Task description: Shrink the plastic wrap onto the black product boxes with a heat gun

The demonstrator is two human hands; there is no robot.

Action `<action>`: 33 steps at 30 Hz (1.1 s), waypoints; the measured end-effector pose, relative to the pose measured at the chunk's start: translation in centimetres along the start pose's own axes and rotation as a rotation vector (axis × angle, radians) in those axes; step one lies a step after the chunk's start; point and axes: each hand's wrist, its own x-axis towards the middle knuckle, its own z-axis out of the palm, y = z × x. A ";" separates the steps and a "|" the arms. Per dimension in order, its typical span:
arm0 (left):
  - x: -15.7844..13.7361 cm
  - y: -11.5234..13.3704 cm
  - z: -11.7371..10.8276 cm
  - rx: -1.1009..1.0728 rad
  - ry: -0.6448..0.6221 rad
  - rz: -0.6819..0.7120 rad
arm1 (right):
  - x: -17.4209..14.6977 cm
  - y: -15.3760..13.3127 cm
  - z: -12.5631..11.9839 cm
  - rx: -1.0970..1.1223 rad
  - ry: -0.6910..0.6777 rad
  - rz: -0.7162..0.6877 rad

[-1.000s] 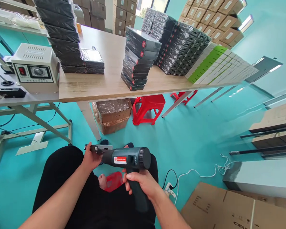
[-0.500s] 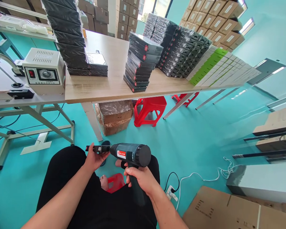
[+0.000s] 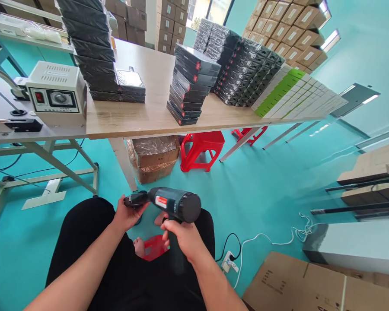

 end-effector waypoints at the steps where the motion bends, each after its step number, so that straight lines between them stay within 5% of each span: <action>1: -0.1 0.1 0.1 -0.016 -0.014 -0.023 | 0.0 0.0 -0.2 -0.007 0.046 0.014; 7: 0.1 0.3 0.0 -0.036 -0.017 -0.026 | -1.1 0.4 -0.4 0.027 -0.155 0.064; 14: -0.6 0.3 0.2 -0.041 -0.019 -0.086 | -0.4 0.7 -2.0 0.101 0.040 0.055; 20: -0.6 0.0 0.3 -0.036 -0.002 -0.073 | -1.3 0.1 -3.7 0.075 0.042 0.062; 33: -1.2 0.1 0.6 -0.021 0.055 -0.116 | 0.3 0.0 -3.2 0.018 0.028 0.046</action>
